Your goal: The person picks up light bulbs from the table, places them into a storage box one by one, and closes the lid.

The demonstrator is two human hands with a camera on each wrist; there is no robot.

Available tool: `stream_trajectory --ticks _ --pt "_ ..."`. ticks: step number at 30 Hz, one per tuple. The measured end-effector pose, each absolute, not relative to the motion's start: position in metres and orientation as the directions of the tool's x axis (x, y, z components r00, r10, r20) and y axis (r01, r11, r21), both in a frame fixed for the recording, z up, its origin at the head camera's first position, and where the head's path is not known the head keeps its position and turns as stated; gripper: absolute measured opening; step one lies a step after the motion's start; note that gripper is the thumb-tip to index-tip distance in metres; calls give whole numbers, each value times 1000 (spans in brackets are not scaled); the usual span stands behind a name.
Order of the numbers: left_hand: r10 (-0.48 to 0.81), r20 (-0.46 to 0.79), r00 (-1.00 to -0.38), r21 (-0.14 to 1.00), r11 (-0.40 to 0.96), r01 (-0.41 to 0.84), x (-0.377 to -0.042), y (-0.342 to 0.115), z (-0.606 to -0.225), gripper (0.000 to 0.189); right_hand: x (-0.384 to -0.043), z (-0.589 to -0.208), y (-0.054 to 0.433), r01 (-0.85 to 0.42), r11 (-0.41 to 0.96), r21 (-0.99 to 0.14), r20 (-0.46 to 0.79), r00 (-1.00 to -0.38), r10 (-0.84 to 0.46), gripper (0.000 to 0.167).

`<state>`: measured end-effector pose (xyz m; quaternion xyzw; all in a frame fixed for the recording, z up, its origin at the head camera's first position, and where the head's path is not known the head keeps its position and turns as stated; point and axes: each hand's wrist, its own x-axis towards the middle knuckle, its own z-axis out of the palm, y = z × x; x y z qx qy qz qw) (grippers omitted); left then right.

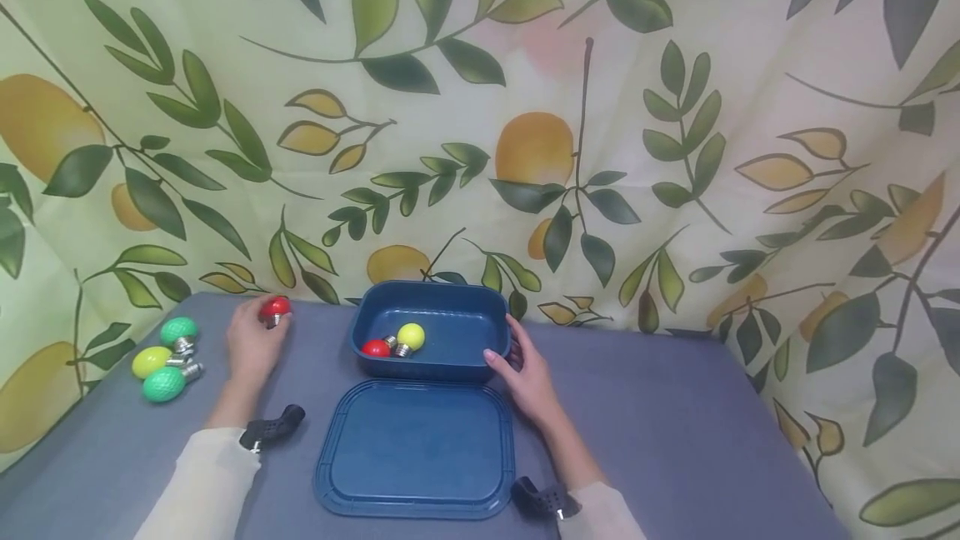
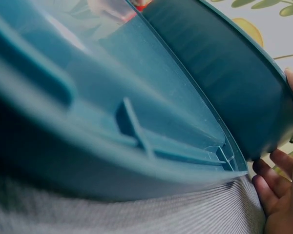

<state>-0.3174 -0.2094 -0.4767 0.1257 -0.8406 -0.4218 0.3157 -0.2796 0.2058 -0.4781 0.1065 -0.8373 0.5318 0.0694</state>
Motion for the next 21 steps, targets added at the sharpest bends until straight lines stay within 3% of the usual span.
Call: stream_trajectory --ticks 9,21 --pt "-294 412 -862 733 669 122 -318 -184 -477 38 -280 -478 207 -262 418 -870 239 -965 -107 71" --pt "-242 355 -903 759 639 127 -316 -175 -477 49 -279 -477 205 -270 408 -872 243 -963 -116 69"
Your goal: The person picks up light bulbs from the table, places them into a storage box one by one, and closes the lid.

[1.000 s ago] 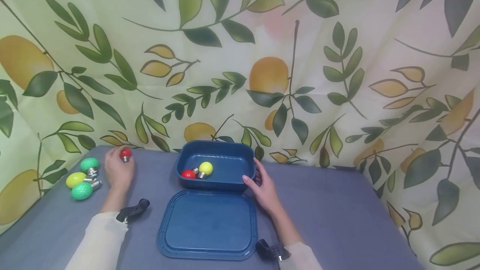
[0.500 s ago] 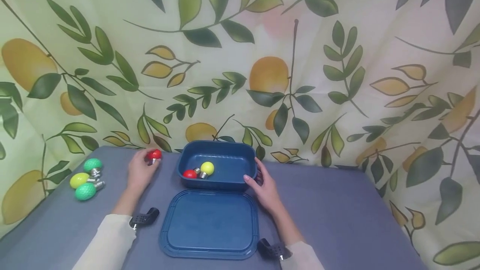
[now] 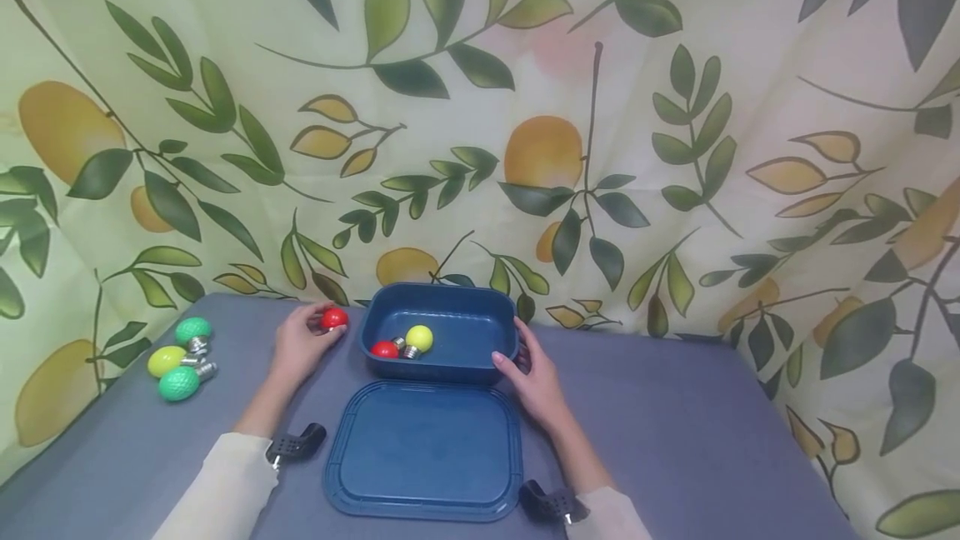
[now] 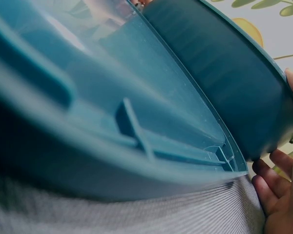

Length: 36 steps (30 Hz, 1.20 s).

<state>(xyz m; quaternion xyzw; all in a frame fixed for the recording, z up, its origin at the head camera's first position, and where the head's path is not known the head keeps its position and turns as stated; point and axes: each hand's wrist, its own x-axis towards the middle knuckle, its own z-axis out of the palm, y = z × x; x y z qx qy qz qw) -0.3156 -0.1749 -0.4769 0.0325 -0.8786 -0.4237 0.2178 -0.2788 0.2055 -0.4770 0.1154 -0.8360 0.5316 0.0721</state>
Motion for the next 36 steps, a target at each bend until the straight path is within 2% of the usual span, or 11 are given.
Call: stream_trajectory --ticks 9,19,25,36 --pt "-261 356 -897 794 590 143 -314 -167 -466 45 -278 -478 206 -262 424 -867 236 -965 -114 69" --pt "-292 349 -890 836 527 155 -308 -161 -434 45 -281 -476 205 -267 417 -869 240 -964 -118 70" --pt "-217 366 -905 819 537 203 -303 -145 -416 50 -281 -478 206 -271 420 -866 245 -963 -116 69" --pt "-117 406 -906 787 549 282 -295 -118 -412 48 -280 -478 205 -253 432 -866 230 -968 -105 70"
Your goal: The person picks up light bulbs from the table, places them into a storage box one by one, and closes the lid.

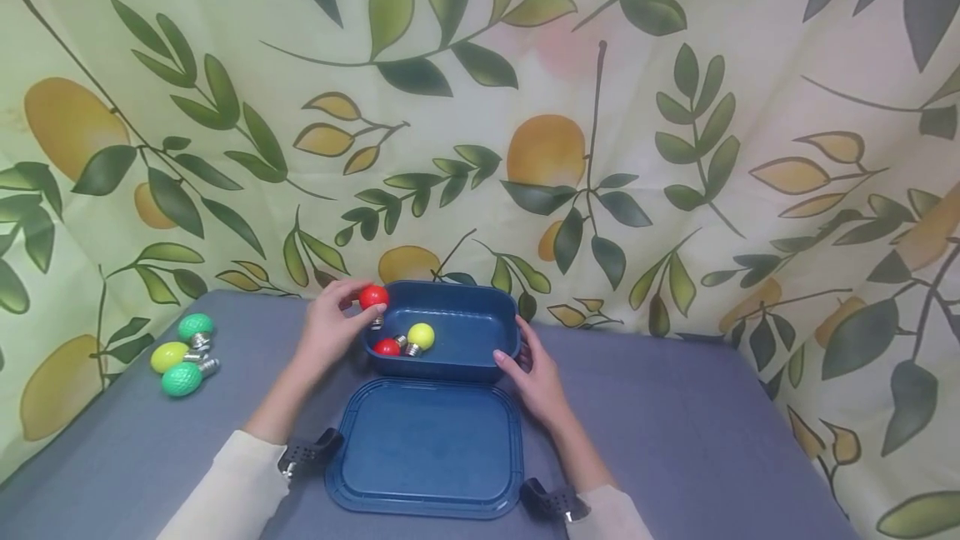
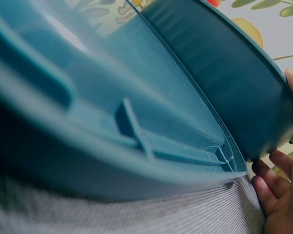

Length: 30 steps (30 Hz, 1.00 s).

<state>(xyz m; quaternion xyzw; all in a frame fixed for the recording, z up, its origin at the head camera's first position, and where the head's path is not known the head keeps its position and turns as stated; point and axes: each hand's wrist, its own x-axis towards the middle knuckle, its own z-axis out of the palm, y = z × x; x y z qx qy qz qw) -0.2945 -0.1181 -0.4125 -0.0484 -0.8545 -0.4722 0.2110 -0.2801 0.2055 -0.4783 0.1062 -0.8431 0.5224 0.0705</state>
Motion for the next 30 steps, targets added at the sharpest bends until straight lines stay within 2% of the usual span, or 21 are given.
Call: stream_trajectory --ticks 22,30 --pt "-89 362 -928 736 638 226 -296 -106 -434 47 -279 -478 205 -269 419 -867 243 -963 -113 72" --pt "-78 293 -953 751 636 178 -296 -106 -434 46 -280 -477 205 -250 426 -869 228 -968 -101 69"
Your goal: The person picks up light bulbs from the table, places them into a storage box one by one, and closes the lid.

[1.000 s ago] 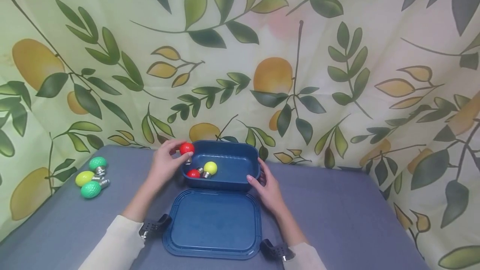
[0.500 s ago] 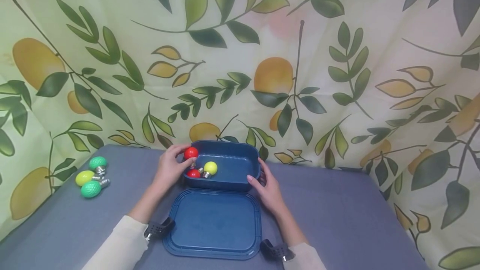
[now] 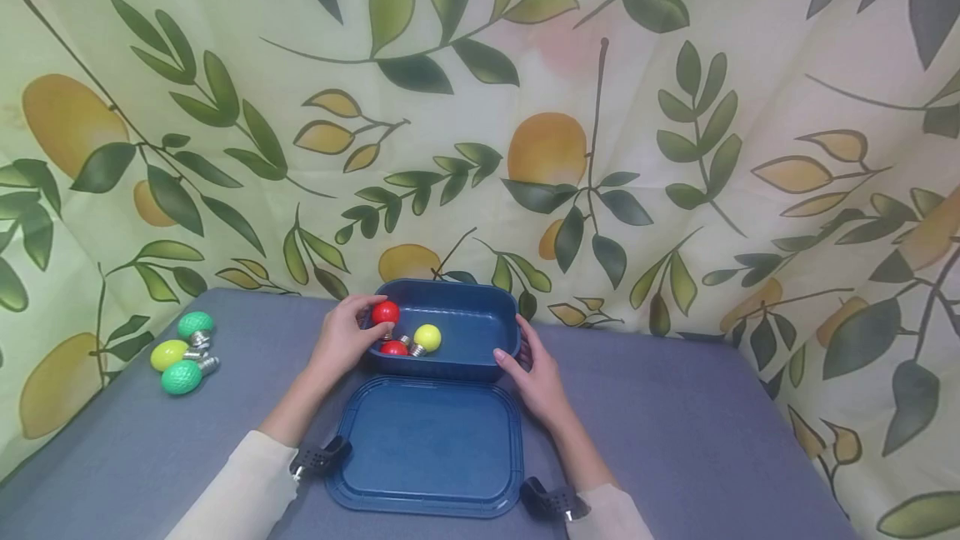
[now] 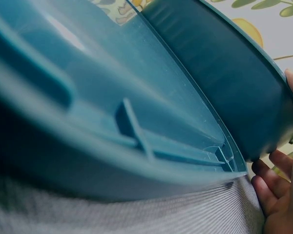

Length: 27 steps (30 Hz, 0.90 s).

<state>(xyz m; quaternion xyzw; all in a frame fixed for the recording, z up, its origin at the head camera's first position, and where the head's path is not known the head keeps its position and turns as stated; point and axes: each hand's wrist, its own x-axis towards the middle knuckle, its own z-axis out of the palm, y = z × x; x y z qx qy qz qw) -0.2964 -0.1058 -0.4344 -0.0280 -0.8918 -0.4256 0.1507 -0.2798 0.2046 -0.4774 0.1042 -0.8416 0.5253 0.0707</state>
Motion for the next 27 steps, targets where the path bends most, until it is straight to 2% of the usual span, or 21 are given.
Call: stream_trajectory --ticks 19,27 --pt "-91 252 -963 782 605 147 -299 -108 -433 46 -280 -476 205 -259 431 -865 234 -966 -111 69" --pt "-84 177 -981 790 606 91 -297 -108 -432 39 -280 -477 205 -261 434 -862 236 -965 -112 69"
